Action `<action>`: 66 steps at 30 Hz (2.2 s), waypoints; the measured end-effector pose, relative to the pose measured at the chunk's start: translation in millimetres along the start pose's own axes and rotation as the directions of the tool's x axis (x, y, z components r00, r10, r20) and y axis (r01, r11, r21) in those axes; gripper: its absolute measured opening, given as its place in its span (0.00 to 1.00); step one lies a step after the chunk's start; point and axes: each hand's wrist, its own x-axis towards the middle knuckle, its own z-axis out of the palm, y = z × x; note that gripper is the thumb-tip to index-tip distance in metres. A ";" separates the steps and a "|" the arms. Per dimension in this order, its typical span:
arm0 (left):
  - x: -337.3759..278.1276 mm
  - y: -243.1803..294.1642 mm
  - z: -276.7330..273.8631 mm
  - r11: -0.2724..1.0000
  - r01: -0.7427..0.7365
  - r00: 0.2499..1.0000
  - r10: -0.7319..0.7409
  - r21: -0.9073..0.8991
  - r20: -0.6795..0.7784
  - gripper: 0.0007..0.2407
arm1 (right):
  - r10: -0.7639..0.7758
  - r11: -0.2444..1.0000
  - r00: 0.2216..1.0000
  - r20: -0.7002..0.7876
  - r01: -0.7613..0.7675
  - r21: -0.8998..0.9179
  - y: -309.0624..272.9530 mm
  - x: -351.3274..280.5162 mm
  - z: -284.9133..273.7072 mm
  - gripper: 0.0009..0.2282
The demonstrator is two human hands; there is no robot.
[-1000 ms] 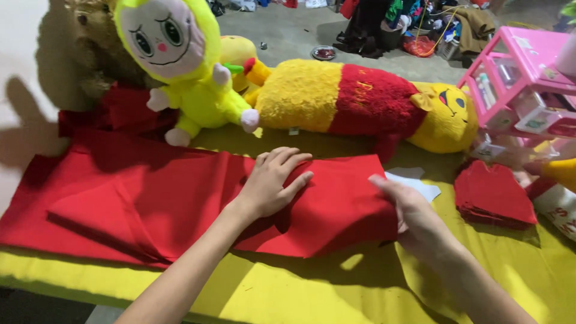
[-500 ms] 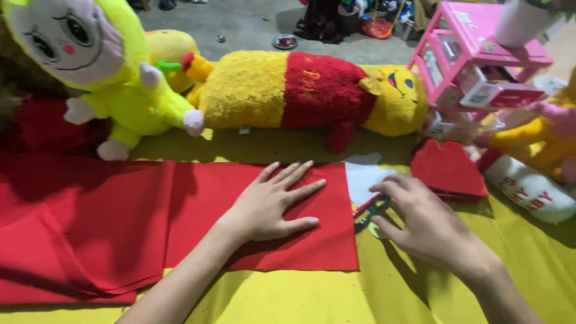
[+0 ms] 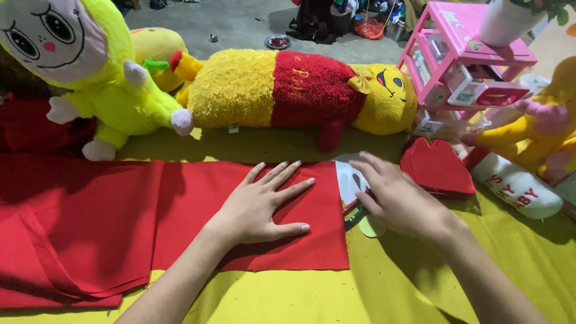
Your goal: The person places a white paper pattern on a red fabric sheet and traces its outline using a yellow chalk marker. They then use a rotary cutter to cut the fabric along the traced lines, creating a fabric piece matching the pattern shape.
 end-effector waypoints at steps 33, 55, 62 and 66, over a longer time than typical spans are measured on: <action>-2.5 1.4 27.3 0.984 -0.156 0.958 0.171 0.084 -0.229 0.41 | 0.337 0.723 0.686 -0.645 0.250 0.644 17.5 18.6 -42.4 0.04; -13.7 -1.6 16.0 0.938 -0.325 0.931 0.295 -0.118 -0.213 0.21 | -0.141 0.968 0.965 0.221 0.087 0.237 5.3 -10.4 -19.2 0.16; -18.2 13.3 18.9 0.955 -0.261 0.946 0.225 -0.138 -0.235 0.34 | 0.053 0.978 0.992 0.112 -0.074 0.196 7.0 -15.0 -15.6 0.11; -15.1 24.5 22.0 0.964 -0.254 0.938 0.227 -0.073 -0.261 0.33 | 0.123 0.989 0.992 0.016 -0.124 0.086 4.8 -18.0 -12.4 0.12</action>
